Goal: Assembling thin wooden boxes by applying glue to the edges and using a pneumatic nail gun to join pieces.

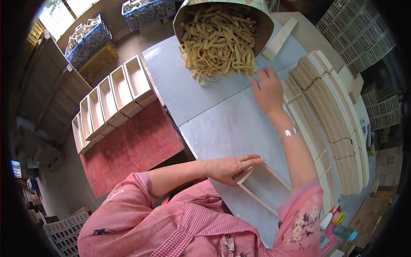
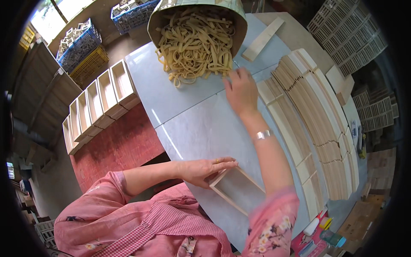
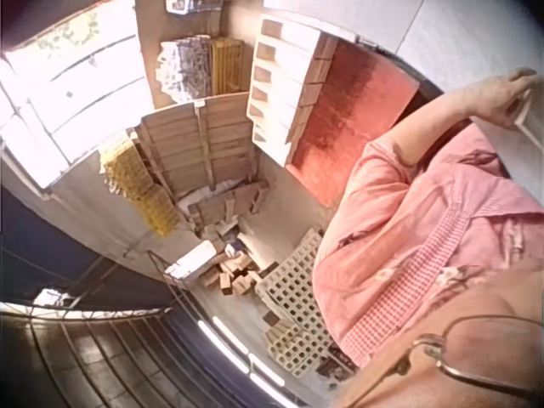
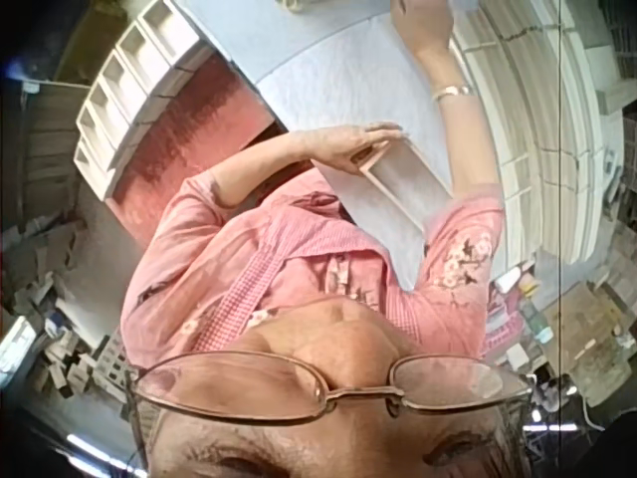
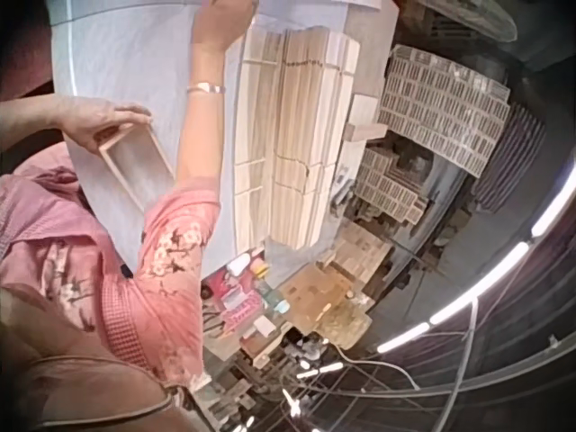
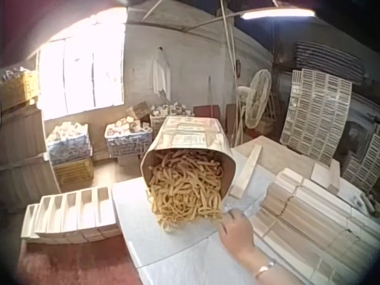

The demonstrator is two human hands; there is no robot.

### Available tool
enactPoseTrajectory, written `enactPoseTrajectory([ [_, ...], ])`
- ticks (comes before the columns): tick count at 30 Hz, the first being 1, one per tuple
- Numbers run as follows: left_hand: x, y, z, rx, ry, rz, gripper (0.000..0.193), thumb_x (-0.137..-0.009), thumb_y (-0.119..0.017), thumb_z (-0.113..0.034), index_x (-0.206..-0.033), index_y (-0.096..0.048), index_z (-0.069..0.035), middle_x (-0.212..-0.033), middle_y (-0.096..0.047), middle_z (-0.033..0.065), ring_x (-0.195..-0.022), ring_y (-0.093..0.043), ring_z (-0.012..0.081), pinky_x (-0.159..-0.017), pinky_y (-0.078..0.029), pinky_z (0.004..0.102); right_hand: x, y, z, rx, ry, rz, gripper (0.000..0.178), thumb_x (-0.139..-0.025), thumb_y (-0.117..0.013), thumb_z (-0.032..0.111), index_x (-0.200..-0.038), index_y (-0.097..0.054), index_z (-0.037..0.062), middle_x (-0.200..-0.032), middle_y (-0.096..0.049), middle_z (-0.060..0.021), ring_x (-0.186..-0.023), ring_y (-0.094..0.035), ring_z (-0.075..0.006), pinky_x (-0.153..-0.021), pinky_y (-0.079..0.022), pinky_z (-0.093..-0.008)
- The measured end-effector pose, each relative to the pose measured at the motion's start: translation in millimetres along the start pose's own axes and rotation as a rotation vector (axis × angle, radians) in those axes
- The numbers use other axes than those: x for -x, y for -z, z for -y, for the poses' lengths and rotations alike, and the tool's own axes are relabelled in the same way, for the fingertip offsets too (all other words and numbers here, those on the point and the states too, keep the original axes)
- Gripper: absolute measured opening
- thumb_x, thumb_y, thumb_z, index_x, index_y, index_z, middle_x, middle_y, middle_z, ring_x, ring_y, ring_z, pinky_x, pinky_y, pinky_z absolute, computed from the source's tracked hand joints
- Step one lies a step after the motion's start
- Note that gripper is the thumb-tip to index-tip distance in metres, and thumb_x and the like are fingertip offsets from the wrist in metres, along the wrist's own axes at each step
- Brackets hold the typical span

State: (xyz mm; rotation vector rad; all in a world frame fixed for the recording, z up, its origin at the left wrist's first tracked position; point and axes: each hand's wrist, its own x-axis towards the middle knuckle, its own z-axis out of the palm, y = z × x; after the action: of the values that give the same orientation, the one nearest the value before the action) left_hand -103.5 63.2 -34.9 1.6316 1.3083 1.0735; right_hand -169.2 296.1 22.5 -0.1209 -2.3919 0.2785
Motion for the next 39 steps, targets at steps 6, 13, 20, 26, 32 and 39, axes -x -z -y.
enactPoseTrajectory([
  [6, 0.1, -4.7, 2.2, 0.077, 0.032, -0.019, 0.102, -0.07, -0.076, -0.007, -0.157, -0.024, -0.011, -0.153, -0.036, 0.0207, -0.105, -0.06, 0.0395, -0.087, -0.051, 0.0418, -26.3, -97.7, -68.9, 0.278, -0.049, 0.213, 0.01, -0.074, -0.057, -0.003, -0.078, -0.067, -0.0038, -0.095, -0.06, -0.0226, -0.078, -0.059, -0.0377, -0.071, -0.049, -0.0457],
  [13, 0.7, -23.6, 31.6, -0.062, -0.165, -0.189, 0.11, -0.064, -0.081, -0.011, -0.158, -0.023, -0.011, -0.144, -0.043, 0.0224, -0.105, -0.059, 0.0415, -0.087, -0.05, 0.0404, 3.3, 22.1, -19.7, -0.172, -0.121, 0.148, 0.008, -0.085, -0.064, 0.009, -0.086, -0.064, 0.0006, -0.093, -0.064, -0.0086, -0.081, -0.057, -0.0252, -0.077, -0.048, -0.0356],
  [20, -0.1, -25.3, 21.8, -0.041, -0.155, -0.173, 0.116, -0.061, -0.083, -0.012, -0.159, -0.02, -0.01, -0.137, -0.051, 0.0235, -0.107, -0.059, 0.0421, -0.089, -0.05, 0.0412, 120.0, 135.3, 36.0, -0.322, -0.615, 0.299, 0.013, -0.09, -0.056, 0.001, -0.078, -0.052, 0.0052, -0.069, -0.049, 0.0012, -0.064, -0.043, -0.0097, -0.061, -0.04, -0.024],
  [26, 6.3, -23.8, 7.0, 0.034, -0.128, -0.16, 0.121, -0.059, -0.084, -0.01, -0.16, -0.017, -0.011, -0.129, -0.059, 0.0212, -0.103, -0.062, 0.0407, -0.087, -0.052, 0.0404, 148.4, 151.8, 90.8, -0.301, -0.581, 0.635, 0.011, -0.09, -0.058, 0.001, -0.079, -0.056, 0.0044, -0.064, -0.048, 0.0022, -0.059, -0.039, -0.009, -0.056, -0.037, -0.0255],
  [32, 10.4, -26.0, 15.1, -0.042, -0.058, -0.173, 0.112, -0.055, -0.09, -0.015, -0.152, -0.033, -0.006, -0.115, -0.067, 0.0154, -0.094, -0.066, 0.0359, -0.084, -0.053, 0.0394, 155.6, 159.6, 118.6, -0.355, -0.499, 0.707, 0.011, -0.088, -0.064, 0.003, -0.079, -0.057, 0.0036, -0.062, -0.05, 0.0006, -0.056, -0.039, -0.0124, -0.054, -0.037, -0.0294],
  [39, 13.7, -15.4, 9.4, -0.211, 0.049, -0.18, 0.099, -0.055, -0.091, -0.023, -0.141, -0.045, -0.004, -0.122, -0.064, 0.0172, -0.104, -0.063, 0.0345, -0.095, -0.05, 0.0415, 177.0, 168.8, 142.3, -0.384, -0.525, 0.625, 0.011, -0.086, -0.068, 0.01, -0.086, -0.06, 0.0019, -0.064, -0.052, -0.0024, -0.056, -0.042, -0.015, -0.054, -0.037, -0.0301],
])
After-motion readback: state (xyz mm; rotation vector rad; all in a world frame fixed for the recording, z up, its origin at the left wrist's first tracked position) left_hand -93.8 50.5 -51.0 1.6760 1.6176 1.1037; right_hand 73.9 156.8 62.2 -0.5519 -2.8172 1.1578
